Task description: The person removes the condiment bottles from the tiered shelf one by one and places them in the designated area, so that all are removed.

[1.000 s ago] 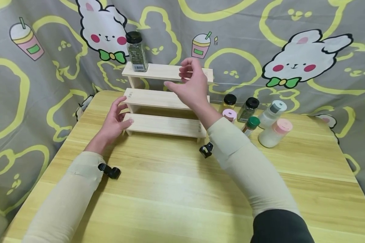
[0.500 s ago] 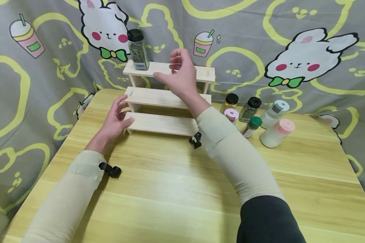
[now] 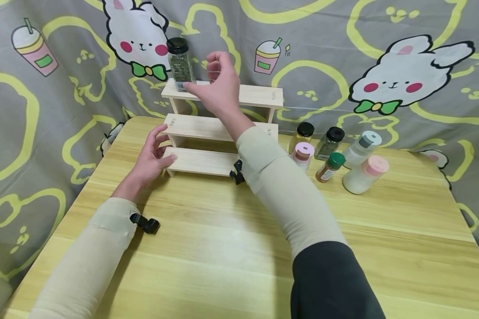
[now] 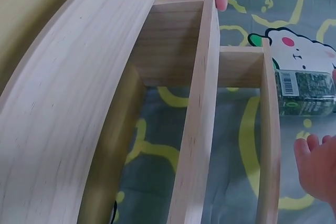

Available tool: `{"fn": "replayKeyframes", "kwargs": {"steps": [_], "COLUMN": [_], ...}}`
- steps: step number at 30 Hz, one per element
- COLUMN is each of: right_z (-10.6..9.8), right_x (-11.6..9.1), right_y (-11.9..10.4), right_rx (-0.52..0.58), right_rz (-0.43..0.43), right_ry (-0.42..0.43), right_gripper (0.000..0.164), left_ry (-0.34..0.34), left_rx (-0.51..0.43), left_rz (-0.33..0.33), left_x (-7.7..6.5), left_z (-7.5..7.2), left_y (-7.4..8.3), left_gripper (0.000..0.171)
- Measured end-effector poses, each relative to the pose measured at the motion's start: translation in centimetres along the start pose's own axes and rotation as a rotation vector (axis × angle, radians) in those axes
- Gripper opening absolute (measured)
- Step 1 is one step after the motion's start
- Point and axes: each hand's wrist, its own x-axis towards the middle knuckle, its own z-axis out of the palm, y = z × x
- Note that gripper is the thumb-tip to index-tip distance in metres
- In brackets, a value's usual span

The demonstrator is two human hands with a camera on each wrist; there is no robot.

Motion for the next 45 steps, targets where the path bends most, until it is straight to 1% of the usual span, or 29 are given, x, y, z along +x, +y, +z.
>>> {"fn": "replayKeyframes", "kwargs": {"steps": [6, 10, 18, 22, 25, 30, 38, 45], "right_z": [1.3, 2.2, 3.6, 3.9, 4.4, 5.4, 5.7, 5.7], "right_x": [0.7, 1.2, 1.9, 2.1, 2.3, 2.6, 3.0, 3.0], "right_y": [0.2, 0.3, 0.4, 0.7, 0.9, 0.9, 0.4, 0.3], "right_rx": [-0.015, -0.054, -0.127, -0.126, -0.112, -0.12, -0.152, -0.145], "right_rz": [0.023, 0.041, 0.023, -0.002, -0.002, 0.014, 0.055, 0.067], "right_ry": [0.002, 0.001, 0.036, 0.068, 0.086, 0.102, 0.115, 0.1], "right_gripper": [0.07, 0.07, 0.071, 0.071, 0.073, 0.076, 0.072, 0.07], "left_ry": [-0.003, -0.003, -0.005, -0.016, -0.012, -0.001, -0.008, 0.003], "left_rx": [-0.007, -0.011, -0.018, -0.01, -0.005, -0.003, -0.007, -0.012], "left_rz": [-0.007, -0.005, 0.001, 0.0, -0.004, -0.008, -0.008, -0.035], "left_x": [0.0, 0.0, 0.1, 0.2, 0.2, 0.2, 0.3, 0.3], "left_z": [0.1, 0.1, 0.2, 0.3, 0.2, 0.0, 0.2, 0.1], "left_y": [-0.1, -0.1, 0.0, 0.0, 0.0, 0.0, 0.2, 0.0], "left_gripper": [0.086, 0.086, 0.086, 0.086, 0.086, 0.086, 0.086, 0.087]}}
